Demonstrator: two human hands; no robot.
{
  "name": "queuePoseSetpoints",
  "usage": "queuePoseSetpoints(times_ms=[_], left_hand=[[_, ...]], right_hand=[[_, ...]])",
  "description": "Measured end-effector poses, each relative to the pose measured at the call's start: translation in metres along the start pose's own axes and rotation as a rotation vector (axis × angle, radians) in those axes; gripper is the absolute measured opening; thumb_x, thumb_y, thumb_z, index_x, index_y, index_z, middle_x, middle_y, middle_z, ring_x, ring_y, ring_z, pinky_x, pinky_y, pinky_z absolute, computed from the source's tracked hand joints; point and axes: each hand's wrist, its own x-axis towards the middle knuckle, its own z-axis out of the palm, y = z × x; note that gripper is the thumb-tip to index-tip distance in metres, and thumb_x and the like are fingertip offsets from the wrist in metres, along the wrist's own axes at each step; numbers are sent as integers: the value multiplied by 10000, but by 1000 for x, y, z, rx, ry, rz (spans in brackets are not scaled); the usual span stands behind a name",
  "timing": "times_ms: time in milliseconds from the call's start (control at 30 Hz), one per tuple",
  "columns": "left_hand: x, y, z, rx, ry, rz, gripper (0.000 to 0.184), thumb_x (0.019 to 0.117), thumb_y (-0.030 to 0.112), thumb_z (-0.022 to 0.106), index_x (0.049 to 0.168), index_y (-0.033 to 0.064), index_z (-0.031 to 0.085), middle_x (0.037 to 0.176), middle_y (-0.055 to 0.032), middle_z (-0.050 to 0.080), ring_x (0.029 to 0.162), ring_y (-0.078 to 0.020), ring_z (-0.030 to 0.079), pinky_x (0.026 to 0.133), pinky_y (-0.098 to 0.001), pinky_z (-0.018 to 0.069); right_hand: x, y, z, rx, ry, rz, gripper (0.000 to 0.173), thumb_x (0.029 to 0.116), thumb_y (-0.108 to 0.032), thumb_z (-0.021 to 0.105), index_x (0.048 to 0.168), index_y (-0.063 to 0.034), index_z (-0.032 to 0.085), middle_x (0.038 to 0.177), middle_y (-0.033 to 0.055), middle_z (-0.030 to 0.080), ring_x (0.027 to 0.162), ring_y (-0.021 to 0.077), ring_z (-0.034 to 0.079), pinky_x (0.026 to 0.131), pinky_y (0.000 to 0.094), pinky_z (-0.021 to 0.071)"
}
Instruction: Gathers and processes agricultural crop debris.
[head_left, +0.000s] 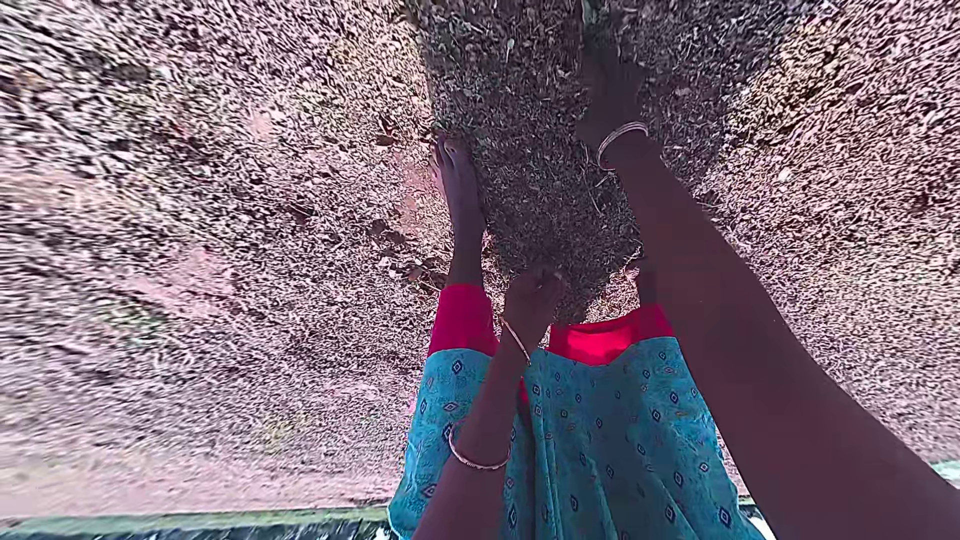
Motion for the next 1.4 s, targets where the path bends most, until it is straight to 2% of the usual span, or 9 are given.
queuePoseSetpoints(times_ms=[67,233,533,667,867,967,1133,1233,1400], left_hand=[[-1,4,-3,2,6,1,241,1080,134,488,1121,-62,622,947,-143,655,843,-169,660,840,-366,561],[-2,9,-7,-72,56,61,214,1070,119,494,1030,-35,636,835,-69,620,755,-108,602,767,-302,525],[2,7,-7,-9,19,-2,243,1080,135,495,1140,-46,646,963,-137,668,846,-173,659,841,-358,556],[2,8,-10,-51,24,-1,254,1085,131,477,1168,-53,631,1008,-156,677,882,-180,680,862,-368,567],[2,11,-11,-82,34,4,245,1084,131,480,1108,-58,634,956,-132,665,839,-160,662,843,-354,560],[2,9,-10,-89,38,8,238,1085,137,480,1078,-42,638,924,-111,657,811,-145,651,819,-341,560],[4,4,-6,-79,31,-21,232,1082,137,491,1107,-49,627,939,-115,661,823,-135,655,824,-325,556],[4,4,-7,-68,26,-27,270,1089,133,469,1213,-54,620,994,-129,671,857,-142,668,842,-328,564],[5,3,-7,-89,59,17,247,1084,146,482,1053,-46,635,878,-96,658,789,-124,645,811,-327,555]], right_hand=[[-25,-27,24,-166,-258,-236,790,842,-28,741,1551,-262,482,1707,133,229,1520,561,155,1072,846,220],[-108,-12,55,-366,-849,-286,284,1000,-123,621,1252,-3,673,1308,276,625,1225,496,587,952,711,470],[-45,128,-17,224,212,251,647,894,-46,672,1511,-24,480,1568,287,410,1468,427,392,1193,543,341],[-48,85,19,-8,-113,255,902,874,-126,742,1643,-228,279,1695,293,13,1467,613,221,1088,714,364],[-126,48,38,-324,-913,-124,381,995,-146,663,1347,-5,631,1450,286,530,1331,508,503,1065,679,398],[-112,78,18,-100,-531,4,291,1022,-95,572,1268,9,685,1289,288,648,1249,468,595,1059,663,430],[-17,93,-8,245,229,331,740,895,-131,695,1572,-71,401,1638,260,310,1525,396,308,1226,523,299],[-10,48,10,92,-9,251,860,868,-155,736,1624,-178,327,1712,235,83,1528,539,163,1136,733,275],[-90,18,77,-176,-546,-122,538,913,-184,735,1434,-122,614,1665,210,281,1465,557,288,1065,758,368]])
